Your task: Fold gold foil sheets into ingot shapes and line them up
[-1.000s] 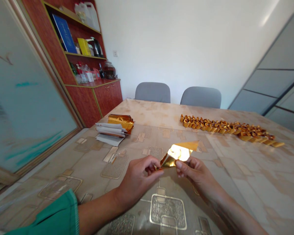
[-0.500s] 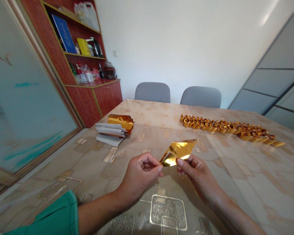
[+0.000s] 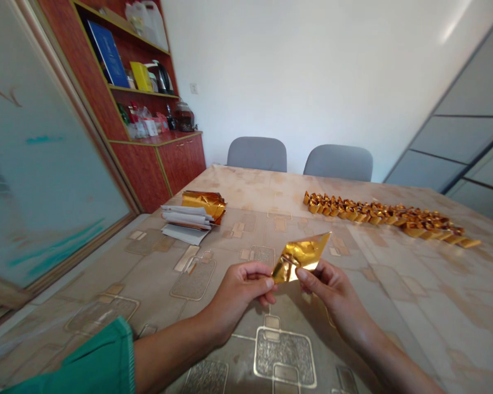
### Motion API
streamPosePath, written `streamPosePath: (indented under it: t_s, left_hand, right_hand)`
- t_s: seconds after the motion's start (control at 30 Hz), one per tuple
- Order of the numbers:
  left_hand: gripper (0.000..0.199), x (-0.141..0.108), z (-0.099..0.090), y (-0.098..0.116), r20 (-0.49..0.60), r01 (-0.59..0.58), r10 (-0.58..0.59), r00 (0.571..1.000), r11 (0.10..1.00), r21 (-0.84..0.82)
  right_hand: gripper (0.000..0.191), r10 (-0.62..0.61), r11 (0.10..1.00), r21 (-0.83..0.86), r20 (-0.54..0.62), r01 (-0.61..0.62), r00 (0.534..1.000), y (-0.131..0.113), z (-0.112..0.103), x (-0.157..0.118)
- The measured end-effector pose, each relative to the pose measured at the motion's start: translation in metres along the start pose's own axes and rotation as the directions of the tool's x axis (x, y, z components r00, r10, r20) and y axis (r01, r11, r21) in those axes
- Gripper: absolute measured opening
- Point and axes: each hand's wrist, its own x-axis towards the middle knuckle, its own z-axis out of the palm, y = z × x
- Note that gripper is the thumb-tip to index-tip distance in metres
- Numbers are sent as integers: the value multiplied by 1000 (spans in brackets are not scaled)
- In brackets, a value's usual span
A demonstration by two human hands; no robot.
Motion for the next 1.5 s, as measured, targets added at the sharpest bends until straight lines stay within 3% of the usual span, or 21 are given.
streamPosePath:
  t_s: [0.2,0.4,0.53,0.7,0.9,1.2,1.3,1.4,1.5]
  left_hand:
    - [26,-2,2,-3,-7,-13,12,1000,1000,-26]
    - [26,-5,5,-3,3,-7,7,1000,999,-51]
    - [28,-5,7,-3,18,-8,9,1000,999,-36]
    - [28,-3,6,-3,-21,-35,36,999,999,10]
    - [26,-3,4,-3,-29,-74,75,997,997,37]
    - [26,-3,4,-3,7,-70,70,998,996,57]
    - [24,-3,2,-2,72,-65,60,996,995,72]
    - [25,0,4,-2,121,-140,130,984,987,78]
    - [28,4,7,-3,114,-187,175,978,976,110]
  right_hand:
    - [34,13,999,46,12,-13,1000,1,-1,1]
    - [30,89,953,269,193,-140,977,8,18,-9]
    - [21,102,908,386,175,-163,979,8,28,-12]
    - [23,104,937,331,43,-113,994,-2,23,-6]
    - [34,64,993,108,-90,-54,994,4,5,1]
    - [36,23,1000,-2,-49,-23,999,12,-11,4]
    - [31,19,999,47,5,-19,1000,9,-7,2]
    - [25,4,993,117,60,-11,998,4,2,-1]
    - [24,-9,989,151,88,-4,996,0,11,-3]
